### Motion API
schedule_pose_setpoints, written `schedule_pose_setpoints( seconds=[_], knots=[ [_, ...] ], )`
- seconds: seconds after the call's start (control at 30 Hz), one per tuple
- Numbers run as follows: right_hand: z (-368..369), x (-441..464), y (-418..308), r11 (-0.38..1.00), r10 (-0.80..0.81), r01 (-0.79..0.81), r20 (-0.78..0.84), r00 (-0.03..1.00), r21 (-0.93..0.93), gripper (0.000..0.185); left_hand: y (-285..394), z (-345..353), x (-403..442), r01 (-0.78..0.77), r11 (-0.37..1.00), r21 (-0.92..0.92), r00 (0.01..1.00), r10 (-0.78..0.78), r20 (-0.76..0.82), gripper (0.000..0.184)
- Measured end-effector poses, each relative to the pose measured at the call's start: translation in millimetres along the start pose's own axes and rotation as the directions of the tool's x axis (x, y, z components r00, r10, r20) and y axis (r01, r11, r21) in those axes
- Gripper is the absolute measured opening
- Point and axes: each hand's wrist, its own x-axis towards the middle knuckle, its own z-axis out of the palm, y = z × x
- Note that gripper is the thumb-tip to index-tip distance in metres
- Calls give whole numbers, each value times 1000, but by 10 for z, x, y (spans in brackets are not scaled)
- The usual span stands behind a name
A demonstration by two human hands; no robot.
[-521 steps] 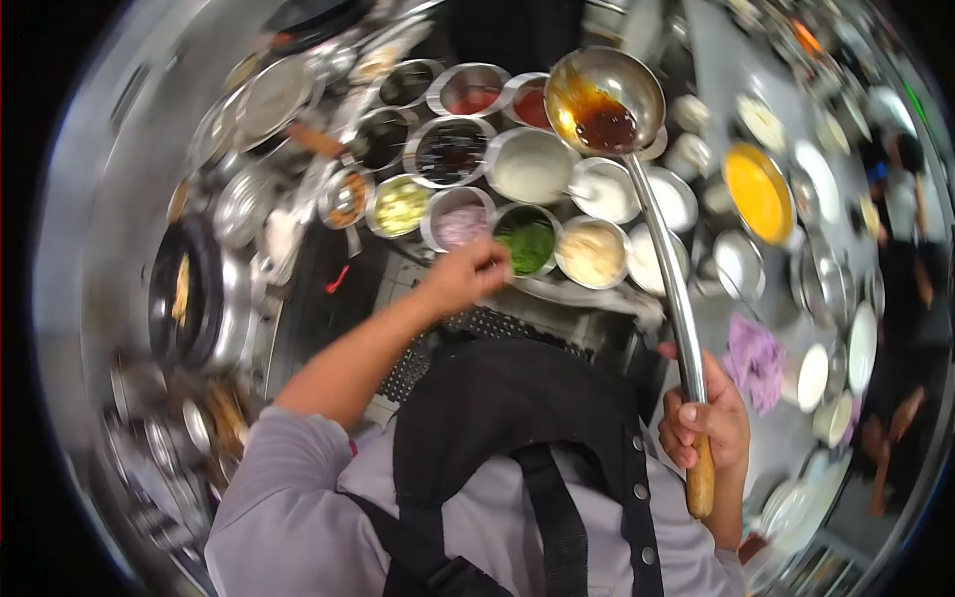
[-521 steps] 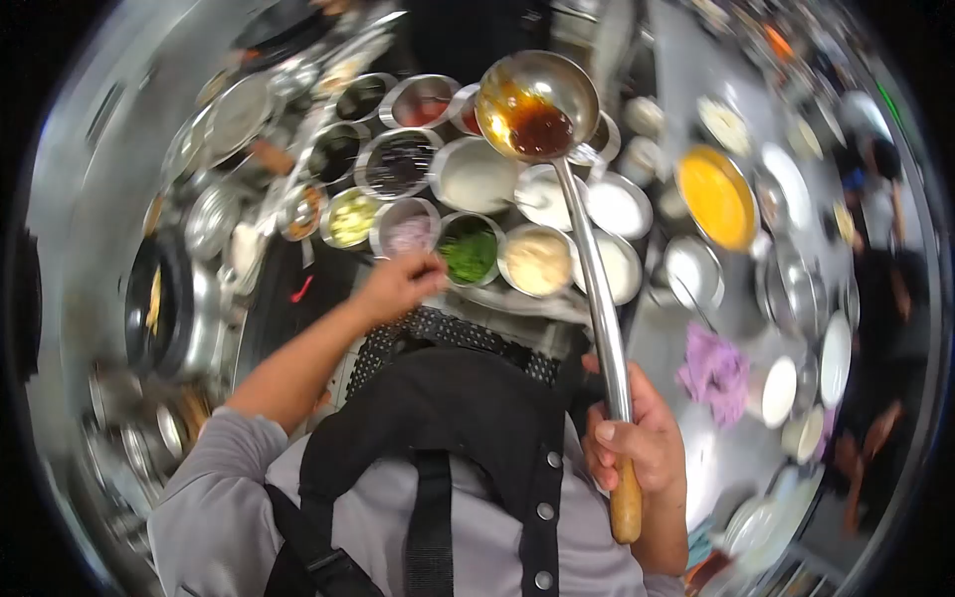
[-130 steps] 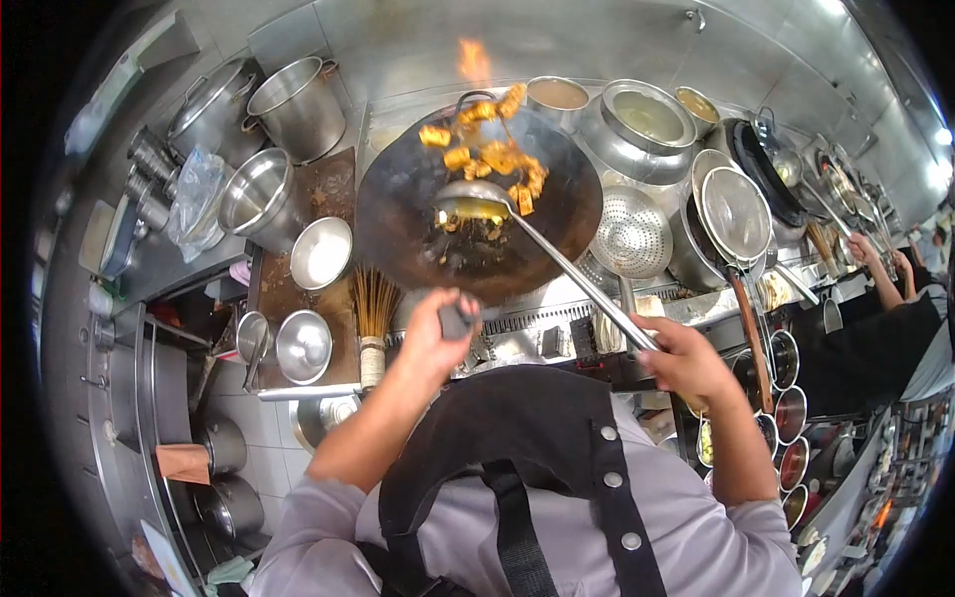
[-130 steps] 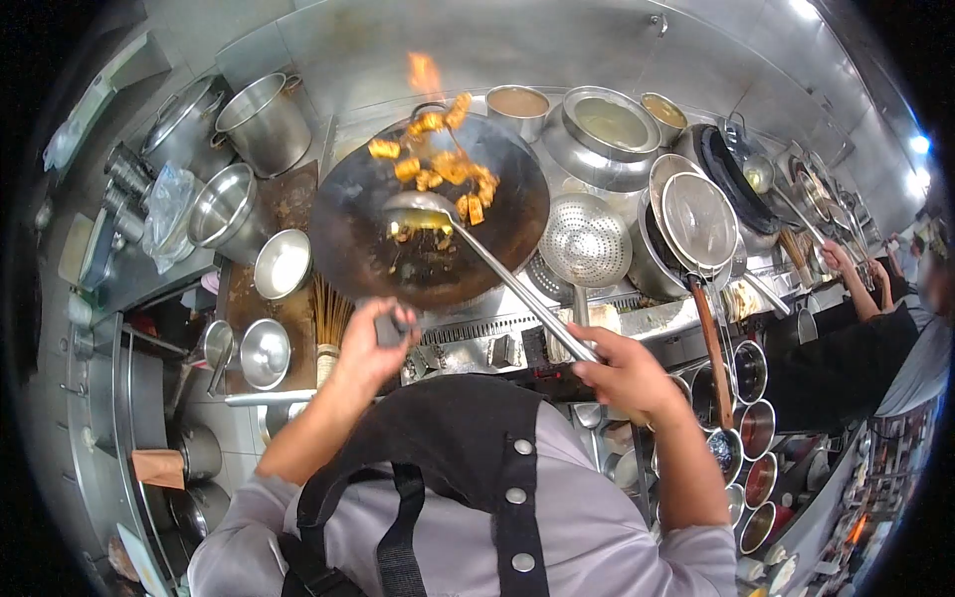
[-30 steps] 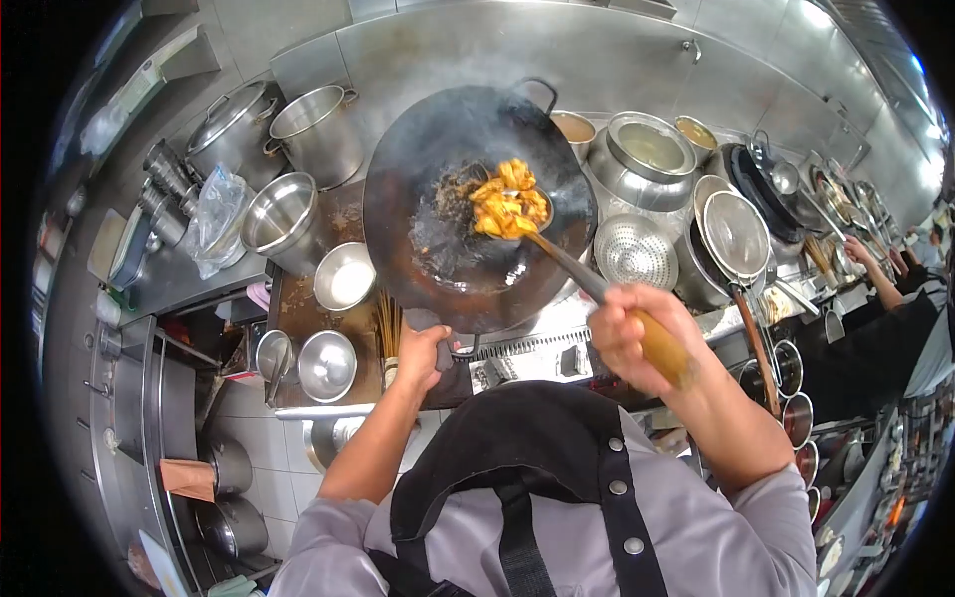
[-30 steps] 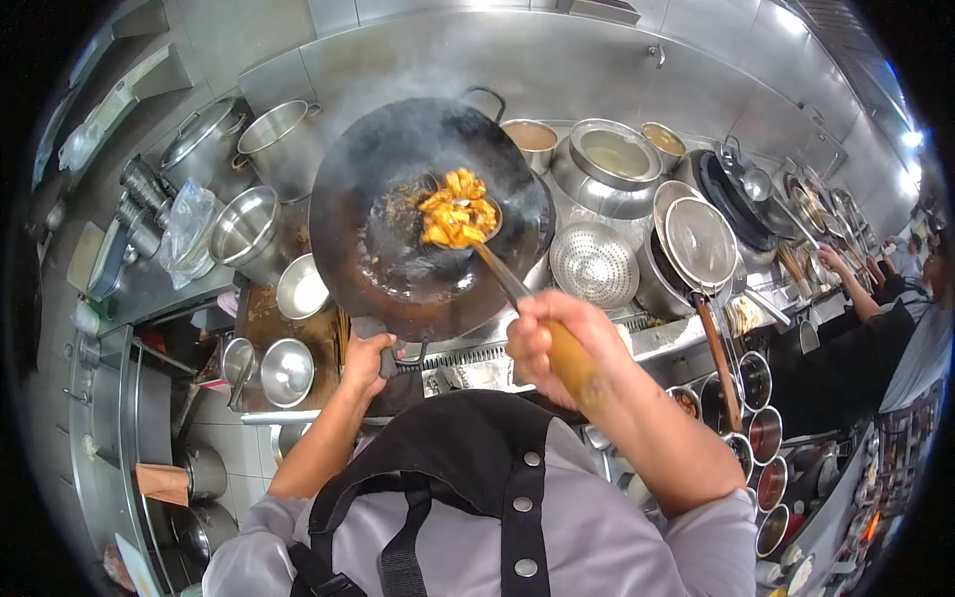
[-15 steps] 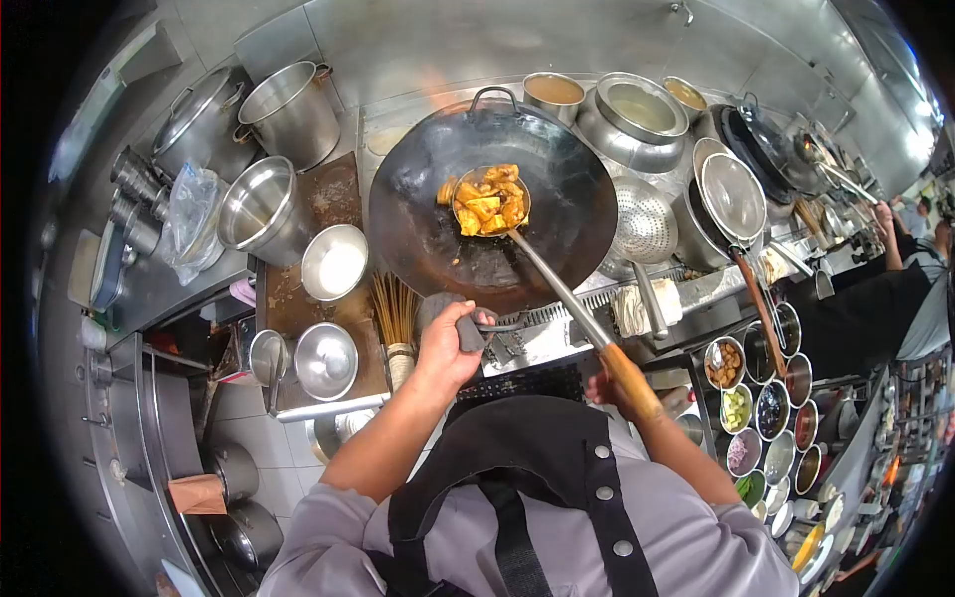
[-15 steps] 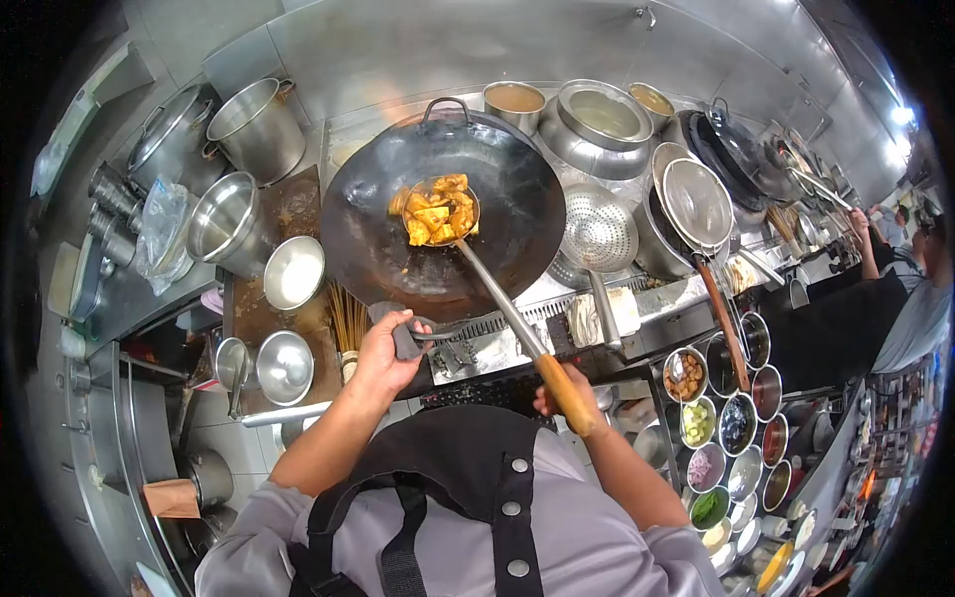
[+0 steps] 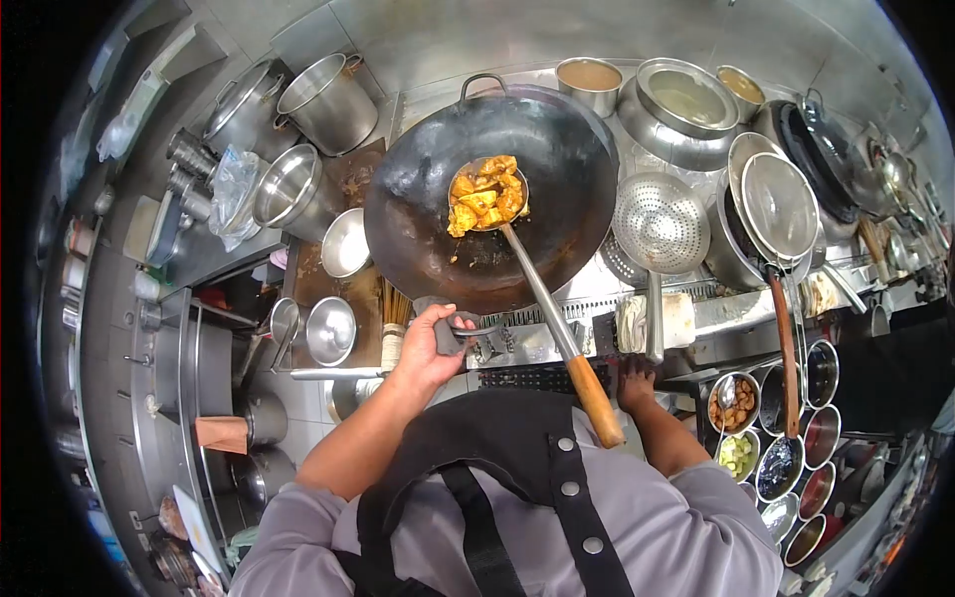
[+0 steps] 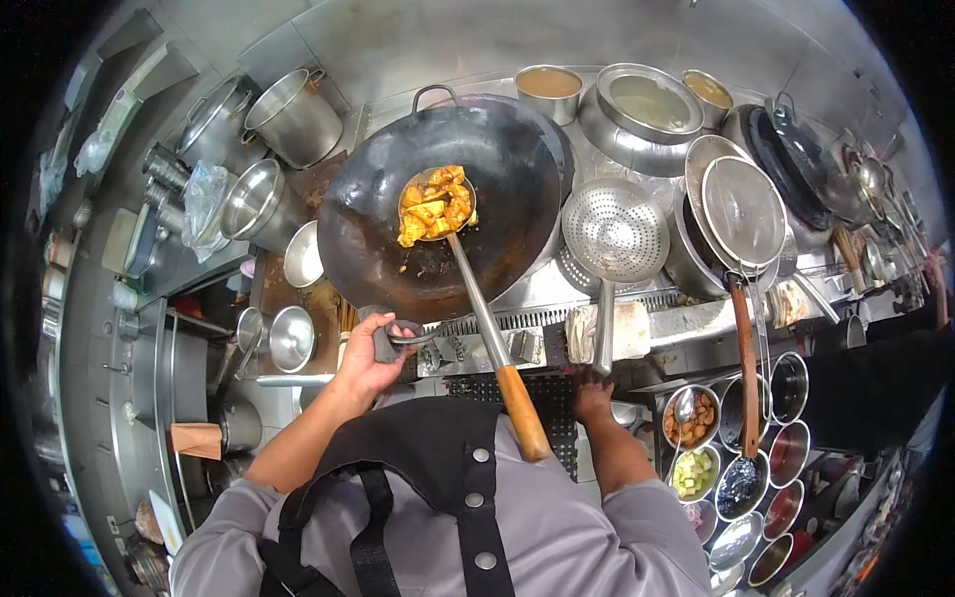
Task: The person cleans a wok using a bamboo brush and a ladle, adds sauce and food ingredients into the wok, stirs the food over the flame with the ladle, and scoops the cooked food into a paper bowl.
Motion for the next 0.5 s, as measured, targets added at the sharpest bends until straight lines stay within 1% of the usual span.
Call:
schedule_pose_setpoints(
  seconds=[0.03, 0.07, 0.13, 0.17, 0.23, 0.27, 0.3, 0.33, 0.37, 0.4, 0.43, 0.47, 0.5],
  knots=[
    [34, 50, 34, 1000, 23, -24, 60, 998, 13, 52, -8, 30, -14, 5, 1000, 2, 1000, -5, -27, 19],
    [46, 129, 59, 1000, 14, -16, 62, 998, 20, 52, -4, 55, -34, 10, 1000, 4, 999, -10, -52, 20],
    [-265, 166, -25, 990, 55, -90, 289, 956, 111, 55, 11, 25, -19, 13, 1000, 5, 1000, -13, -22, 20],
    [-337, 102, -92, 989, 56, -92, 287, 956, 114, 55, 14, 42, -27, 11, 999, 34, 999, -10, -43, 19],
    [-483, -88, -287, 919, -118, 41, 176, 977, 392, 61, 13, 46, -33, 14, 998, 66, 998, -10, -58, 18],
    [-695, -329, -395, 767, -132, 103, -1, 991, 634, 60, 7, 32, -30, 28, 997, 77, 999, -26, -27, 18],
    [-702, -481, -505, 322, -145, 101, -56, 988, 942, 46, 10, 1, -30, 43, 995, 88, 999, -44, 5, 18],
    [-1132, -783, -697, -19, -100, 43, -45, 994, 999, 39, 19, -59, -17, 52, 994, 93, 999, -53, 9, 18],
    [-1427, -989, -819, -267, -78, -16, -5, 997, 964, 36, 22, -133, 17, 68, 992, 104, 998, -66, -21, 17],
    [-1707, -1138, -892, -467, -138, -27, -42, 990, 884, 39, 23, -203, 63, 89, 989, 122, 995, -84, -46, 17],
    [-2127, -1348, -981, -595, -229, -129, -14, 973, 793, 40, 25, -288, 107, 113, 983, 142, 994, -111, -25, 17],
    [-2457, -1465, -1080, -703, -311, -221, -12, 950, 676, 41, 32, -393, 160, 156, 983, 97, 987, -158, 20, 16],
    [-2582, -1449, -1164, -651, -372, -296, 46, 927, 699, 41, 48, -503, 237, 212, 975, 65, 974, -216, 67, 14]
  ],
)
